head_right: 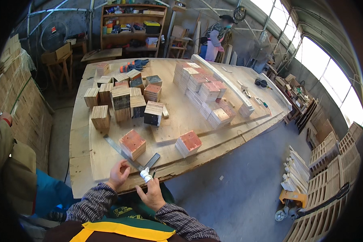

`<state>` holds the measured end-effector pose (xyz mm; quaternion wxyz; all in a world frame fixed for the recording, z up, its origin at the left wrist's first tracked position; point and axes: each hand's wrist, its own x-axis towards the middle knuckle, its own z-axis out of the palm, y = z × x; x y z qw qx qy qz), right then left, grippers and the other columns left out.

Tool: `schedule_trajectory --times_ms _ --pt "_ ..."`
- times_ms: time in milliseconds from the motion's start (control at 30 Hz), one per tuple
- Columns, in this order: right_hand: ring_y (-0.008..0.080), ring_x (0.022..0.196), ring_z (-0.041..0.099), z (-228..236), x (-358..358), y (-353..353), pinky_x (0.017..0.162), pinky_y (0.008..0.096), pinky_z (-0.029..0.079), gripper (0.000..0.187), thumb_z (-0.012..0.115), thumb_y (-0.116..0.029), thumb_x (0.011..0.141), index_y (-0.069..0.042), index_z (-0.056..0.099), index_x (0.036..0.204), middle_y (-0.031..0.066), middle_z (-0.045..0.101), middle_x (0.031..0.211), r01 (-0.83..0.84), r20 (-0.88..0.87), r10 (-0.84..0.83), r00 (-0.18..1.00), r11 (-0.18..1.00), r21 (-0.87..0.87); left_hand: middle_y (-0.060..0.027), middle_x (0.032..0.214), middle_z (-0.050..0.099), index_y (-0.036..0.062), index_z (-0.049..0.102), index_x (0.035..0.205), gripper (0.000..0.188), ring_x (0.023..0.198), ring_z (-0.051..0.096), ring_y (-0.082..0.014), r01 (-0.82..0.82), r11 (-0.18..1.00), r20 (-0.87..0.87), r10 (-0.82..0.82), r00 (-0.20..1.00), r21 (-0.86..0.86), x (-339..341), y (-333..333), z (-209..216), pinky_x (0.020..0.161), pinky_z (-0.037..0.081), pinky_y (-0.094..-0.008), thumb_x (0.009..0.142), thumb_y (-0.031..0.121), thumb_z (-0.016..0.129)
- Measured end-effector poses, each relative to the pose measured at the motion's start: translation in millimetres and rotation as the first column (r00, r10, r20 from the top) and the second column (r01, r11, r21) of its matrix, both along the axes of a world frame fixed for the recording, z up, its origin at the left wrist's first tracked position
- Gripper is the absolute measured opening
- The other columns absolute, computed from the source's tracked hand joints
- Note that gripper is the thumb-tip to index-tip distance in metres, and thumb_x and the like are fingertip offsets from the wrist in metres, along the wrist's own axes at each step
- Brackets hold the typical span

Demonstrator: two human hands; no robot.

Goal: The person repeatedly picks small wooden blocks from a table, uses a metal square ruler and a white marker to draw lines on the block faces, then places the marked blocks into a growing stack. The process is repeated for multiple blocks in a consistent sequence.

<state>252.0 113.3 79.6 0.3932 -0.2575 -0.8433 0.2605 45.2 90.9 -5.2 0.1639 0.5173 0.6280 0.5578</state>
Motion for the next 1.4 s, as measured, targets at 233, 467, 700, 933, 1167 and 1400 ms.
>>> schedule_trajectory --times_ms 233,467,700,933,1167,1400 --pt "0.0447 0.101 0.051 8.7 12.9 -18.6 0.09 0.0468 0.044 0.056 0.074 -0.012 0.08 0.008 0.049 0.126 0.0259 0.056 0.113 0.027 -0.06 -0.026 0.998 0.999 0.024 -0.008 0.098 0.066 0.0045 0.058 0.12 0.033 0.091 0.062 -0.017 0.082 0.994 0.027 -0.084 0.996 0.066 22.8 -29.5 31.2 0.078 0.048 -0.0291 0.088 0.007 0.064" --pt "0.0397 0.098 0.053 -5.3 18.7 -14.0 0.088 0.0418 0.045 0.059 0.076 -0.011 0.078 0.005 0.049 0.128 0.0239 0.054 0.109 0.1 0.008 -0.1 0.995 0.995 0.002 -0.01 0.099 0.066 0.0041 0.058 0.12 0.035 0.091 0.064 -0.0209 0.071 0.997 -0.008 -0.071 0.997 0.04 26.5 -40.6 30.7 0.078 0.05 -0.031 0.086 0.009 0.067" --pt "0.0404 0.096 0.052 1.3 23.2 14.0 0.086 0.0442 0.045 0.054 0.072 -0.01 0.08 0.007 0.05 0.126 0.0249 0.055 0.108 0.11 -0.066 -0.11 0.992 0.994 -0.012 -0.0073 0.102 0.067 0.0022 0.056 0.121 0.031 0.093 0.062 -0.0138 0.087 0.996 0.107 -0.086 0.991 -0.011 19.9 -36.1 35.5 0.077 0.047 -0.0267 0.091 0.008 0.063" --pt "0.0415 0.113 0.052 23.8 -13.4 37.8 0.098 0.0453 0.042 0.06 0.07 -0.017 0.083 0.006 0.046 0.133 0.0251 0.053 0.131 -0.17 -0.119 0.16 0.98 0.982 -0.085 -0.0056 0.105 0.066 0.0035 0.057 0.123 0.033 0.094 0.059 -0.0128 0.339 0.939 0.367 -0.293 0.883 -0.064 36.9 -13.2 78.1 0.083 0.047 -0.0269 0.091 0.01 0.064" --pt "0.0413 0.114 0.051 7.4 -21.2 87.4 0.098 0.0453 0.041 0.06 0.072 -0.011 0.082 0.006 0.045 0.134 0.0233 0.053 0.133 -0.11 -0.173 0.085 0.981 0.984 -0.141 -0.0157 0.117 0.057 0.0008 0.054 0.123 0.051 0.106 0.057 -0.0286 -0.053 0.999 -0.125 0.051 0.991 -0.006 21.1 28.5 88.9 0.093 0.047 -0.0363 0.079 0.011 0.077" --pt "0.043 0.106 0.054 -20.1 -15.6 96.2 0.096 0.0459 0.043 0.055 0.07 -0.007 0.082 0.006 0.048 0.13 0.0251 0.056 0.123 0.01 -0.128 -0.028 0.991 0.99 -0.142 -0.0231 0.145 0.032 0.0031 0.035 0.141 0.096 0.133 0.033 -0.0395 -0.291 0.952 -0.393 0.233 0.889 -0.094 -5.5 50.3 72.3 0.111 0.029 -0.0481 0.064 0.025 0.087"
